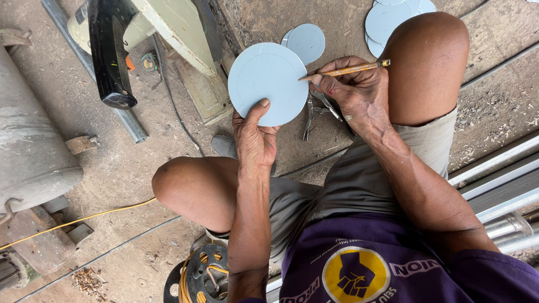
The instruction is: The person sits on the floor and uses a pencil to draw lines and write numbers on several light-blue circular discs. They handle the discs one at a time, rotating them to mark different sections, then place them back on the floor.
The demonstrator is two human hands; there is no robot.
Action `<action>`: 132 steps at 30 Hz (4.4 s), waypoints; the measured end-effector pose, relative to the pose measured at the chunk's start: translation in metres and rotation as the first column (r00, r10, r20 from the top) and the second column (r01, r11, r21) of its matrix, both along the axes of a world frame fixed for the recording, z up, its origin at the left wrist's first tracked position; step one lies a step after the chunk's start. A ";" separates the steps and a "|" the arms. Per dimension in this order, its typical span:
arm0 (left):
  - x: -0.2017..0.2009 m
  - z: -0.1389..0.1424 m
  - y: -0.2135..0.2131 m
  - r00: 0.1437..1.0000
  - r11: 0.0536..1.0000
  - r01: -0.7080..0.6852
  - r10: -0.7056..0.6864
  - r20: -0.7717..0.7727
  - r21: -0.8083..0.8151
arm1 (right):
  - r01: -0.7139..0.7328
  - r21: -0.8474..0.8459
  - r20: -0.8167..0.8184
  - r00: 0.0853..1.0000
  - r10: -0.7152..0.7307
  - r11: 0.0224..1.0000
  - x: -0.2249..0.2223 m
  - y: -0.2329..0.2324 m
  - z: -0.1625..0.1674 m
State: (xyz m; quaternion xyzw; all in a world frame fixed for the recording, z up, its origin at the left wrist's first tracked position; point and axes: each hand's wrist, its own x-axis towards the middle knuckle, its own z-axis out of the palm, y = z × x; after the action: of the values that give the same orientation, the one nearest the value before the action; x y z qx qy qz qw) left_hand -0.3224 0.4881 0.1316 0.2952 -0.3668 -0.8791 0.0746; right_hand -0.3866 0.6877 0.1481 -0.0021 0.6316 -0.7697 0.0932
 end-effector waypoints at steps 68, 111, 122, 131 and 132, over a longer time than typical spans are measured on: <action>-0.005 0.006 0.001 0.997 0.990 -0.012 0.023 0.075 -0.140 | -0.005 0.014 -0.016 1.000 0.005 1.000 -0.001 -0.001 0.000; -0.006 0.007 0.003 0.997 0.993 -0.048 0.054 0.063 -0.104 | -0.031 0.051 0.010 0.999 0.031 0.998 0.001 -0.004 -0.001; -0.004 0.004 -0.004 0.996 0.998 -0.002 0.008 0.086 -0.062 | -0.018 0.038 0.014 1.000 0.018 0.999 -0.001 -0.001 0.001; -0.003 0.005 -0.003 0.993 0.992 0.012 0.004 0.120 -0.127 | -0.018 0.091 -0.026 0.999 0.020 0.996 -0.003 0.000 0.003; -0.004 0.006 -0.003 0.992 0.992 0.011 0.005 0.124 -0.128 | -0.021 0.089 -0.033 0.999 0.024 0.996 -0.004 0.000 0.003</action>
State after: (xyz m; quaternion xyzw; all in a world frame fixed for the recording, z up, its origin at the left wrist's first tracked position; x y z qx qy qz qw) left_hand -0.3260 0.4849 0.1374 0.3431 -0.4271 -0.8337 0.0692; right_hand -0.3902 0.6875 0.1515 -0.0181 0.6665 -0.7397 0.0911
